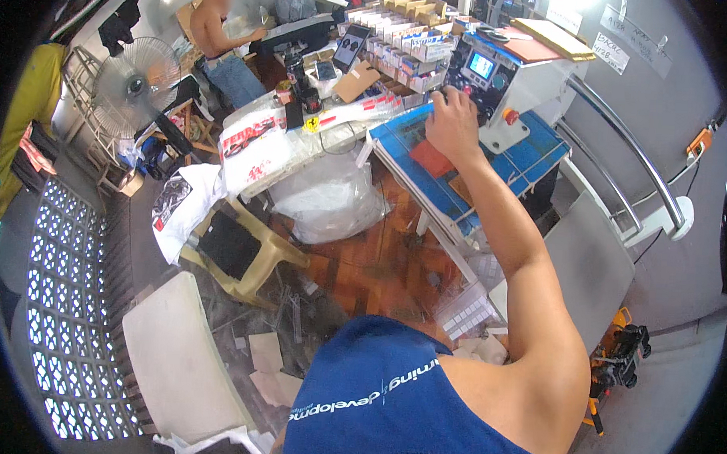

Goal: The person places a black t-shirt on a heat press, aligns a Ferrari SF25 transfer sheet on the chest, closes the press, and then removes the finished shirt. The person then places another black t-shirt on the press and aligns a small rectangular transfer on the chest area.

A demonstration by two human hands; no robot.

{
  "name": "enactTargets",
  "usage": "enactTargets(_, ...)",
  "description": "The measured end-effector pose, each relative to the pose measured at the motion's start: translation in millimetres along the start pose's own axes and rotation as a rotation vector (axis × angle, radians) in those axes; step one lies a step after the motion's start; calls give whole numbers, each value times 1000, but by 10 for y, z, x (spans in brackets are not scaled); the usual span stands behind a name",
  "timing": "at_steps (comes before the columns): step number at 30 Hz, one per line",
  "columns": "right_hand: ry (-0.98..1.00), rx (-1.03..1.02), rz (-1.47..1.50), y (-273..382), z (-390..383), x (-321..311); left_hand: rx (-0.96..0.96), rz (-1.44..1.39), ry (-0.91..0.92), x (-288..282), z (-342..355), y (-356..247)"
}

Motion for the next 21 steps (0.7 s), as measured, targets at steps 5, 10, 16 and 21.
enactTargets(5, 221, 275, -166, -7, 112, 281, 27, 26, 35, -311, 672, -451)
enactTargets(10, 410, 514, -267, -78, 358, 527, 56, 196, 127, -898, 1646, -531)
enactTargets(16, 393, 562, -357, -62, 365, 619, 650, 1158, 325, -1844, 3073, -1892)
enactTargets(21, 336, 551, -337, -111, 292, 651, 1242, 121, -438, -2474, 2296, -4920)
Point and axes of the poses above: each hand's wrist, its own z-axis towards the middle knuckle, its own x-axis out of the palm, y = z × x, the point moved 3 cm from there along z, towards the middle knuckle, and after that the axes turned 10 degrees about x, right-handed, at the moved point
